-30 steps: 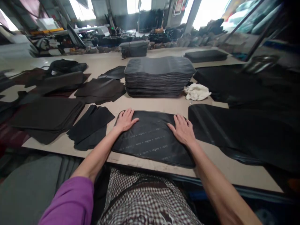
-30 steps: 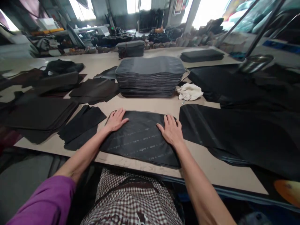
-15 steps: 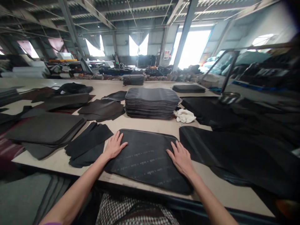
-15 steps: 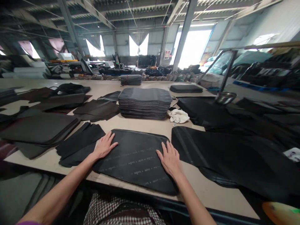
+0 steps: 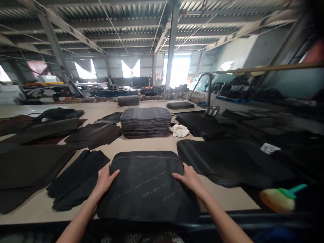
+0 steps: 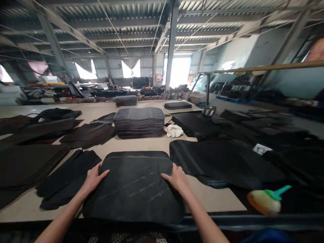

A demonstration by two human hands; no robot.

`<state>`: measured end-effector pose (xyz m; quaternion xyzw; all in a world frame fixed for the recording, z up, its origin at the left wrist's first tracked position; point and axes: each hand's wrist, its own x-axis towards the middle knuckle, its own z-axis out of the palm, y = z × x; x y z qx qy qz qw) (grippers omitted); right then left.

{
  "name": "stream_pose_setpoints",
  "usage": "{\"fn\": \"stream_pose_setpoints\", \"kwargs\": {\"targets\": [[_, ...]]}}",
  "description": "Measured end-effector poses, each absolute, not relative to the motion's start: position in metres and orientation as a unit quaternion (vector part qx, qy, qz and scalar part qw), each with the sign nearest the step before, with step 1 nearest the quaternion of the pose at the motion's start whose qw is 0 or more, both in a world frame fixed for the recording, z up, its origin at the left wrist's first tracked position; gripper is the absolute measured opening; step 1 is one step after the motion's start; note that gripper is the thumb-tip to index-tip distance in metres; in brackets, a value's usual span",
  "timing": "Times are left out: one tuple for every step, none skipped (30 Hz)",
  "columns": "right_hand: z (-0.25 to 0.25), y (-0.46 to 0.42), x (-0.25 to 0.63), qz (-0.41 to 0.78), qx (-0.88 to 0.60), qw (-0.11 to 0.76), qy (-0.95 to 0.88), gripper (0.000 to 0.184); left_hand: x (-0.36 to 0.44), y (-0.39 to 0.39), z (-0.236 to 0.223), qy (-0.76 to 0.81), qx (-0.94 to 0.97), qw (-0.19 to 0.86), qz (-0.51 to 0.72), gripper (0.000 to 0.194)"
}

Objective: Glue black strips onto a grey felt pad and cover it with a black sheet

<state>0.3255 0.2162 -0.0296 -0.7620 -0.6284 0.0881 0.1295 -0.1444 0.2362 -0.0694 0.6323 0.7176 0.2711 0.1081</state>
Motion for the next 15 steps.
{"fn": "stream_pose_setpoints", "kwargs": {"targets": [[-0.026, 0.218, 0.326, 0.098, -0.764, 0.123, -0.625, 0.078, -0.145, 0.239, -0.064, 0.723, 0.629, 0.121, 0.259, 0.078], [-0.025, 0.218, 0.327, 0.104, -0.766, 0.117, -0.624, 0.074, -0.145, 0.24, -0.06, 0.727, 0.626, 0.13, 0.249, 0.077], [-0.025, 0.219, 0.328, 0.107, -0.766, 0.111, -0.624, 0.072, -0.144, 0.24, -0.056, 0.731, 0.623, 0.133, 0.245, 0.076], [-0.027, 0.219, 0.329, 0.107, -0.765, 0.107, -0.626, 0.071, -0.143, 0.238, -0.053, 0.731, 0.623, 0.13, 0.247, 0.075], [-0.029, 0.219, 0.33, 0.106, -0.763, 0.104, -0.629, 0.071, -0.141, 0.236, -0.051, 0.726, 0.628, 0.125, 0.25, 0.073], [-0.032, 0.218, 0.332, 0.105, -0.761, 0.102, -0.631, 0.072, -0.14, 0.234, -0.05, 0.719, 0.636, 0.118, 0.254, 0.071], [-0.035, 0.218, 0.333, 0.105, -0.76, 0.1, -0.633, 0.074, -0.139, 0.231, -0.05, 0.712, 0.644, 0.111, 0.258, 0.069], [-0.038, 0.218, 0.335, 0.103, -0.759, 0.099, -0.635, 0.075, -0.138, 0.229, -0.05, 0.707, 0.65, 0.104, 0.259, 0.068], [-0.042, 0.218, 0.336, 0.097, -0.757, 0.102, -0.638, 0.076, -0.138, 0.228, -0.05, 0.706, 0.653, 0.096, 0.257, 0.067], [-0.046, 0.219, 0.337, 0.085, -0.752, 0.11, -0.645, 0.077, -0.137, 0.227, -0.05, 0.709, 0.654, 0.088, 0.251, 0.067], [-0.049, 0.219, 0.339, 0.065, -0.744, 0.124, -0.653, 0.077, -0.137, 0.226, -0.05, 0.713, 0.653, 0.082, 0.243, 0.068], [-0.054, 0.221, 0.34, 0.042, -0.734, 0.144, -0.663, 0.077, -0.137, 0.226, -0.05, 0.718, 0.651, 0.075, 0.235, 0.068], [-0.058, 0.222, 0.341, 0.018, -0.721, 0.167, -0.672, 0.077, -0.137, 0.227, -0.05, 0.721, 0.65, 0.069, 0.228, 0.068], [-0.062, 0.224, 0.342, -0.002, -0.708, 0.19, -0.68, 0.076, -0.137, 0.228, -0.049, 0.723, 0.651, 0.063, 0.224, 0.067], [-0.065, 0.226, 0.342, -0.016, -0.697, 0.209, -0.686, 0.076, -0.137, 0.23, -0.049, 0.723, 0.651, 0.056, 0.223, 0.067]]}}
